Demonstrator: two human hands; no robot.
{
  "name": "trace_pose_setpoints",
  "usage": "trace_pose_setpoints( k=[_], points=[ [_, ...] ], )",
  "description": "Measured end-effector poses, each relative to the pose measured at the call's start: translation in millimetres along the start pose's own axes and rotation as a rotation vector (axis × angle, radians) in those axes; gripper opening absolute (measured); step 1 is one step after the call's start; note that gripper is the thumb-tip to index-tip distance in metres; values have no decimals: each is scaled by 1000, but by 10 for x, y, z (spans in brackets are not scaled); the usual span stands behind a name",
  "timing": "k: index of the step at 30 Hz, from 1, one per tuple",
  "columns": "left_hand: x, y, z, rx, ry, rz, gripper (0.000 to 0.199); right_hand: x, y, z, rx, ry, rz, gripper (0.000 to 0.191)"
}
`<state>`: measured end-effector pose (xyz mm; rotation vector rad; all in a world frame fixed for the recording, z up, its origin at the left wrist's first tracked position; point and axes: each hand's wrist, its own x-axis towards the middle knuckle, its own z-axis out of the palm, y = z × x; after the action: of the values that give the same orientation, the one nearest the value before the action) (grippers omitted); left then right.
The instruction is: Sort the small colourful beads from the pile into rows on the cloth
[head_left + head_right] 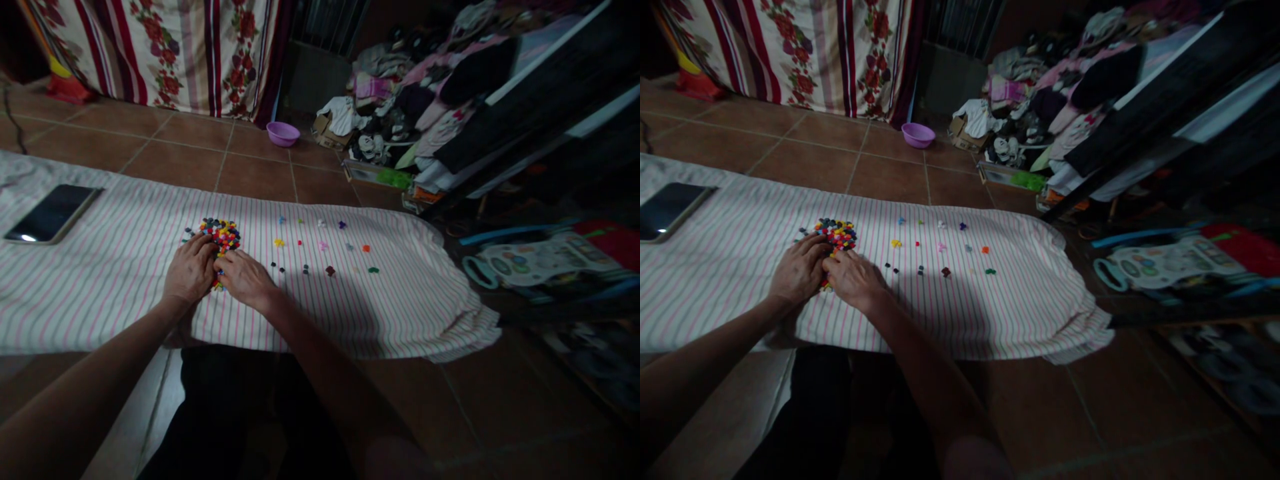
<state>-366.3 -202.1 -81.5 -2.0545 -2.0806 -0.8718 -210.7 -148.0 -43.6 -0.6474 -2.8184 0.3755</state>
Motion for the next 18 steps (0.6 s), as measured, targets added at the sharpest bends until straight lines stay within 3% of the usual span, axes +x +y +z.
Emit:
trace_pose_setpoints(
  k=[18],
  points=[
    [30,38,-19,16,-5,5,36,1,103,-143,83,95,79,12]
  ],
)
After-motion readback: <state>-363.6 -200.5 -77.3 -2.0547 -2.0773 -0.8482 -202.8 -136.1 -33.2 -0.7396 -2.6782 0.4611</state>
